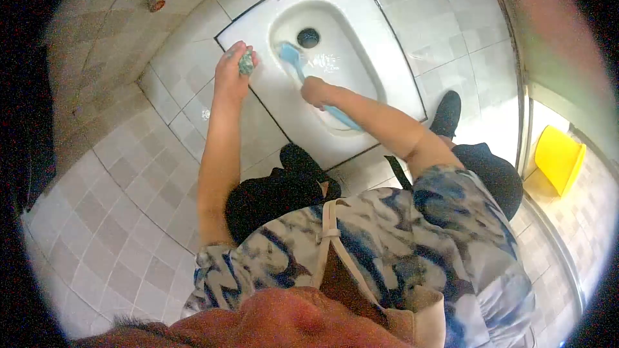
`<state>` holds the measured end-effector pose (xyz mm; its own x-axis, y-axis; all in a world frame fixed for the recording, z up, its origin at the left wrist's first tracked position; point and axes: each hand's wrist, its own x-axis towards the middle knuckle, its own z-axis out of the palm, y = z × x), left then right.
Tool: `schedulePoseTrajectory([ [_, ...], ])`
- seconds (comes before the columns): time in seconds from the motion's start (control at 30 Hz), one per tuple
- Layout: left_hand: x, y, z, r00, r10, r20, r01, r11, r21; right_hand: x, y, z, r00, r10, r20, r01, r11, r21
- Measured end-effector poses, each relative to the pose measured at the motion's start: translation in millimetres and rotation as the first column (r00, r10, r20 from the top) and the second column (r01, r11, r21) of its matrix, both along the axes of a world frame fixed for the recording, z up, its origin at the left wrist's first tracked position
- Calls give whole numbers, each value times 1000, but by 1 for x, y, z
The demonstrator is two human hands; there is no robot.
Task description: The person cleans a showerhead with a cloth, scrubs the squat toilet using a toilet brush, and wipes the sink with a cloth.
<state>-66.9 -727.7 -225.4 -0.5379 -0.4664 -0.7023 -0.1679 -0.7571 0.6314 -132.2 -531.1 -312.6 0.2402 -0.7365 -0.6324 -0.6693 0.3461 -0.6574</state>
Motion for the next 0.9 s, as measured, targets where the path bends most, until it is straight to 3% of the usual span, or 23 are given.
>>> schedulePoseTrajectory([
  [0.07, 1, 5, 5, 999, 4, -46, -4, 1000, -2, -2, 14, 16, 985, 53, -165, -26, 987, 161],
  [0.1, 0, 6, 4, 998, -11, -62, 11, 1000, -2, -9, 13, 22, 982, 53, -182, -25, 988, 154],
  [0.17, -1, 6, 3, 997, -35, -69, 35, 999, -8, -25, 6, 29, 891, -358, -278, 371, 929, -7],
  [0.2, -2, 5, 5, 997, -26, -66, 26, 1000, -10, -25, -4, 30, 723, -602, -339, 614, 785, -85],
  [0.27, -1, 6, 8, 999, -14, -50, 12, 999, -39, -28, -22, 27, 638, -690, -342, 731, 683, -13],
  [0.4, 2, 3, 10, 1000, 14, 2, -14, 998, -58, 33, 13, 40, 788, -585, -193, 613, 775, 152],
  [0.43, 2, 4, 7, 1000, 12, -11, -13, 999, -51, 32, 39, 35, 819, -529, -224, 560, 821, 110],
  [0.5, 0, 3, 3, 1000, -2, 18, 2, 999, -35, 11, 78, 53, 923, -335, -189, 377, 885, 274],
  [0.6, 0, 6, 4, 999, 15, -50, -16, 1000, -14, 8, 66, 55, 938, -328, -108, 344, 918, 196],
  [0.67, 0, 6, 7, 998, 18, -55, -18, 1000, -15, 7, 15, 51, 810, -540, -228, 574, 810, 119],
  [0.7, 1, 8, 9, 999, 4, -50, -5, 1000, -21, -3, -7, 22, 777, -615, -132, 618, 786, -19],
  [0.73, 2, 9, 8, 999, 7, -37, -8, 1000, -24, -7, -37, 53, 628, -775, -78, 771, 605, 196],
  [0.8, 2, 5, 9, 999, -44, -17, 44, 998, -52, 26, -30, 20, 585, -804, -103, 809, 587, 15],
  [0.83, 1, 4, 3, 999, -29, -19, 28, 999, -24, 40, -6, 5, 859, -480, -181, 474, 877, -75],
  [0.87, 1, 2, -1, 999, -40, -12, 40, 999, -21, 43, 5, 50, 675, -734, -72, 725, 642, 248],
  [0.9, 0, 0, -4, 1000, -3, 0, 3, 1000, -23, 53, 37, 28, 901, -417, -117, 431, 892, 135],
])
